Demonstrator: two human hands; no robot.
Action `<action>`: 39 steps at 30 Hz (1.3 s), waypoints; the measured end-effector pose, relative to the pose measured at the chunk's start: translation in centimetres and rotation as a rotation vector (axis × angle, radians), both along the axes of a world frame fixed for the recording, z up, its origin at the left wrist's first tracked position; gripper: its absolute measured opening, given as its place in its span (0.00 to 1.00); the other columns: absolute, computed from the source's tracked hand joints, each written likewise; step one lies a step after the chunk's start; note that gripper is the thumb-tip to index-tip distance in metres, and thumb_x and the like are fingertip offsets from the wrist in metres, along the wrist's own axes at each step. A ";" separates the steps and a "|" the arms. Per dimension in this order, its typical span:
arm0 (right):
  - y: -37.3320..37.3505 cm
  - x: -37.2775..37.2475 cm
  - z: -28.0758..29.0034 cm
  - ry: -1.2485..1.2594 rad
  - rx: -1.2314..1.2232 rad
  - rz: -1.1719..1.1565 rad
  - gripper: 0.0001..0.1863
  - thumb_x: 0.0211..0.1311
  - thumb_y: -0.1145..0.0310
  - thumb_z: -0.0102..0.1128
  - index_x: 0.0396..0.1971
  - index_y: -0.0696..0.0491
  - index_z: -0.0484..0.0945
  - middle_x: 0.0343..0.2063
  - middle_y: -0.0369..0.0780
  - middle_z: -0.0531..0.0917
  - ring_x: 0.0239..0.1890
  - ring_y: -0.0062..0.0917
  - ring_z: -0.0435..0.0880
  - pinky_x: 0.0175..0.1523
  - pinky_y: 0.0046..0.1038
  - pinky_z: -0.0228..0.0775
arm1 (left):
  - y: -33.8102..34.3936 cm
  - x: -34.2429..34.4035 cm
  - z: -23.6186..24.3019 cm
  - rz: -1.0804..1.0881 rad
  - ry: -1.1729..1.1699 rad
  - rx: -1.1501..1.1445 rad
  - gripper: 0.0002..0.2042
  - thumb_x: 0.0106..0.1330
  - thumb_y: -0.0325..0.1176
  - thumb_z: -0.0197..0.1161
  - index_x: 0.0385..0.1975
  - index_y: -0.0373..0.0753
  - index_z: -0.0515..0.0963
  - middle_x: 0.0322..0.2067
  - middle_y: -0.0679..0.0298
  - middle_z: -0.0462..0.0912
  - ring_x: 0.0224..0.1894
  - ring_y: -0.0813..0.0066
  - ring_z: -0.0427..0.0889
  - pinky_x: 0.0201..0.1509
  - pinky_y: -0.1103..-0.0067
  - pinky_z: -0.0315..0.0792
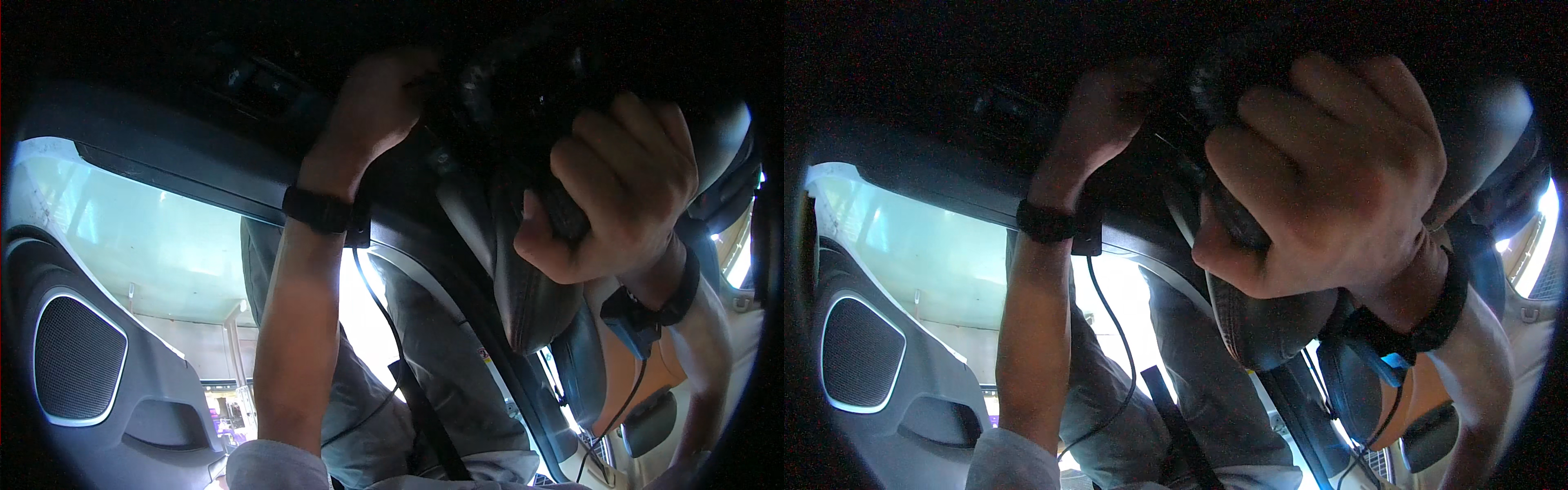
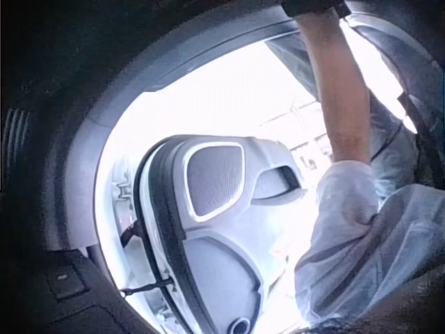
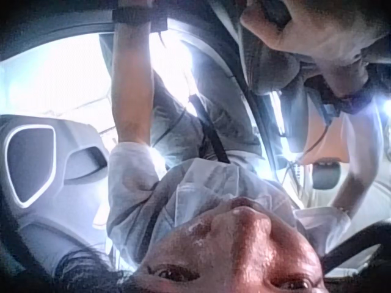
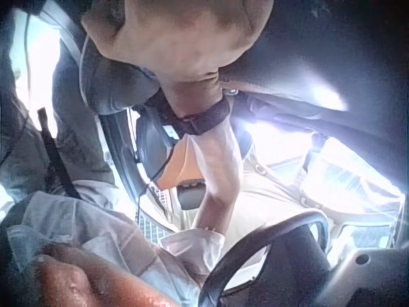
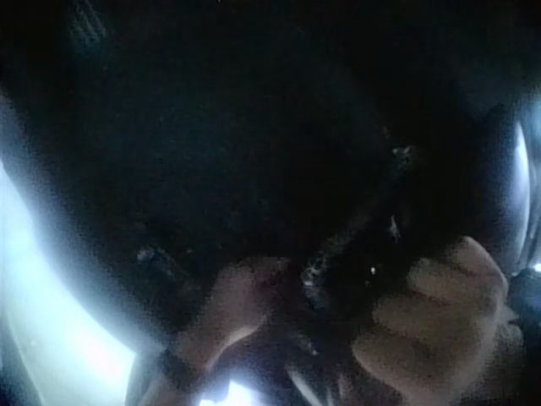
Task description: Loosening or tightening a bolt on the side mechanism of a car seat using a ratchet and socket.
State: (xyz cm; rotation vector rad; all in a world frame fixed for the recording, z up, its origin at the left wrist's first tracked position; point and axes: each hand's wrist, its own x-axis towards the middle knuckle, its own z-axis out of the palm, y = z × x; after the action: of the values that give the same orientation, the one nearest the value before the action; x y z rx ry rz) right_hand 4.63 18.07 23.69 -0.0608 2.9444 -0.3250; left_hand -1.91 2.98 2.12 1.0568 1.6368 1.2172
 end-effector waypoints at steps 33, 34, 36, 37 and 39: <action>-0.1 -0.1 -0.3 -0.033 0.034 0.022 0.16 0.44 0.52 0.60 0.12 0.46 0.69 0.13 0.32 0.65 0.15 0.25 0.61 0.27 0.29 0.50 | 0.7 -0.4 1.3 -0.103 0.001 -0.180 0.08 0.59 0.25 0.60 0.34 0.40 0.85 0.37 0.49 0.85 0.40 0.52 0.85 0.49 0.64 0.78; -0.1 0.0 -0.3 -0.025 0.033 0.024 0.16 0.43 0.52 0.60 0.12 0.46 0.69 0.13 0.32 0.65 0.15 0.25 0.61 0.27 0.29 0.50 | 0.9 -0.4 1.4 -0.144 0.032 -0.260 0.09 0.59 0.24 0.59 0.35 0.40 0.85 0.37 0.49 0.85 0.41 0.52 0.85 0.49 0.63 0.78; 0.1 0.1 -0.2 -0.006 0.038 0.031 0.15 0.42 0.53 0.60 0.12 0.46 0.69 0.13 0.32 0.65 0.16 0.25 0.61 0.27 0.29 0.50 | 1.0 -0.1 1.2 -0.160 0.062 -0.222 0.09 0.59 0.24 0.59 0.35 0.40 0.85 0.37 0.50 0.85 0.41 0.52 0.85 0.50 0.63 0.78; 0.2 0.0 0.0 -0.015 0.048 0.050 0.15 0.42 0.53 0.60 0.12 0.46 0.69 0.13 0.32 0.65 0.16 0.25 0.61 0.27 0.29 0.50 | 1.0 -0.1 0.9 -0.134 0.058 -0.104 0.08 0.60 0.25 0.59 0.35 0.40 0.85 0.37 0.50 0.85 0.41 0.52 0.85 0.49 0.63 0.78; 0.3 -0.4 0.3 -0.040 0.052 0.097 0.14 0.40 0.54 0.61 0.12 0.46 0.68 0.13 0.32 0.65 0.15 0.25 0.61 0.27 0.29 0.50 | 0.7 0.3 0.6 -0.068 0.012 -0.006 0.07 0.62 0.26 0.60 0.35 0.39 0.84 0.37 0.50 0.85 0.41 0.52 0.85 0.49 0.63 0.78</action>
State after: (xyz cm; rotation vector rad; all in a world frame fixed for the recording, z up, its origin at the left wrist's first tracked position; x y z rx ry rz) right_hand 4.27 18.37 24.03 -0.1874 2.8959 -0.2320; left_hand -1.65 3.69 2.73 1.1094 1.5996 1.1631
